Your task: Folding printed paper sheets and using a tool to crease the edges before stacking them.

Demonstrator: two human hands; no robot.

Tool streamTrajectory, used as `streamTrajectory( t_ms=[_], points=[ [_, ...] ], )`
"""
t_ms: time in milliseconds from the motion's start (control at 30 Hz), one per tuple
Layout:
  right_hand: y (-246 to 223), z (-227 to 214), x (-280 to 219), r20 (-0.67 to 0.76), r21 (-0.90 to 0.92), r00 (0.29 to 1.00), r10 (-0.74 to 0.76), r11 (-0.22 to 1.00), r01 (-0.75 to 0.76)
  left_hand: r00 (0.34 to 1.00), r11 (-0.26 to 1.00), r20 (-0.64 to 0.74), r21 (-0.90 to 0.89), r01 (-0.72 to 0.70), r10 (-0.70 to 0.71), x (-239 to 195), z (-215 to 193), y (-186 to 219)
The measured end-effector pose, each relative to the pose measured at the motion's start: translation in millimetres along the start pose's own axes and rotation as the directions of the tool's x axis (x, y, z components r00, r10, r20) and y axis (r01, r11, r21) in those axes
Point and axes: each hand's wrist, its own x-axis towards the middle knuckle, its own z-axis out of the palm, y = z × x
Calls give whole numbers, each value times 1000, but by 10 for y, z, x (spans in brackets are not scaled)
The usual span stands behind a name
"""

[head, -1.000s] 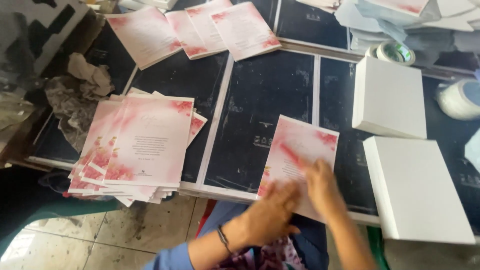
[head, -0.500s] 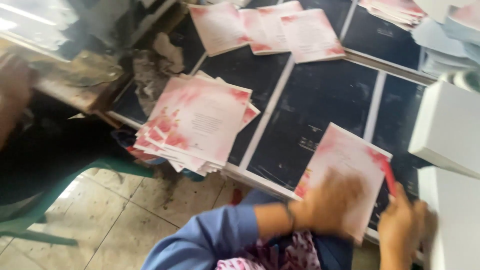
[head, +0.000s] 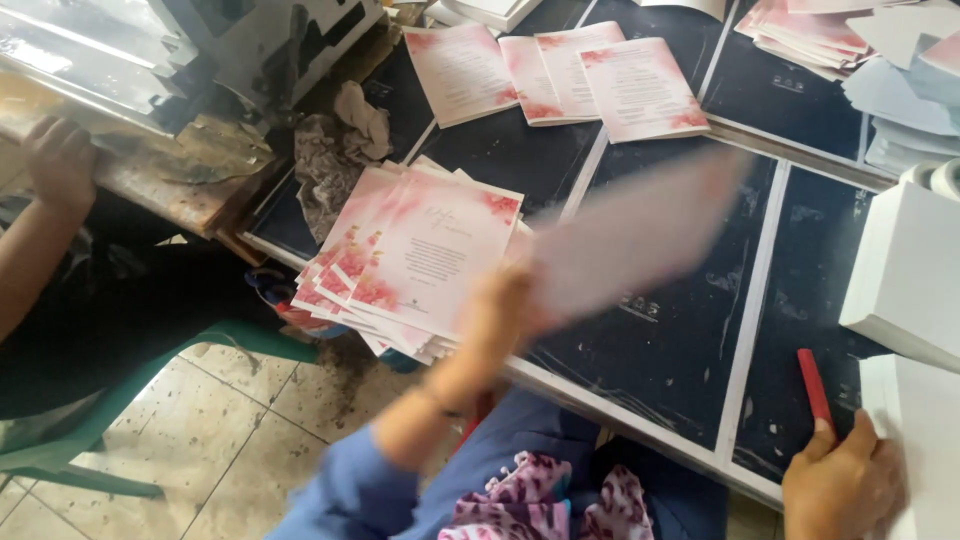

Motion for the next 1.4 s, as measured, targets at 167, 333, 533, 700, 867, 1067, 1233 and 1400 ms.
streamTrajectory(
  t_ms=[167,333,533,700,867,1067,1233,1400],
  points=[
    [76,249,-52,44,-77,999,9,997,-5,420,195,455,461,-866,785,-649,-670,1195],
    [150,297,-66,-103,1,992,-71,997,71,556,-99,711,650,-754,431,-282,-1434,821],
    [6,157,-31,27,-62,1000,-4,998,5,824,239,476,800,-551,307,172,-1452,1187],
    [-65,94,3,33,-91,999,27,996,-24,784,-82,433,891,-446,444,1679,-1483,1475],
    [90,234,-13,-154,102,985,-79,990,95,846,-252,217,962,-102,487,3162,-1621,1191],
    [39,146,16,-116,36,992,-57,997,61,794,-408,192,910,77,577,3627,-1730,1090],
    [46,142,24,-124,43,990,-69,996,75,549,-112,143,990,-90,823,3621,-2080,1573],
    [107,224,15,-117,242,992,-41,968,68,468,62,234,843,-534,852,1925,-1269,2341]
  ],
)
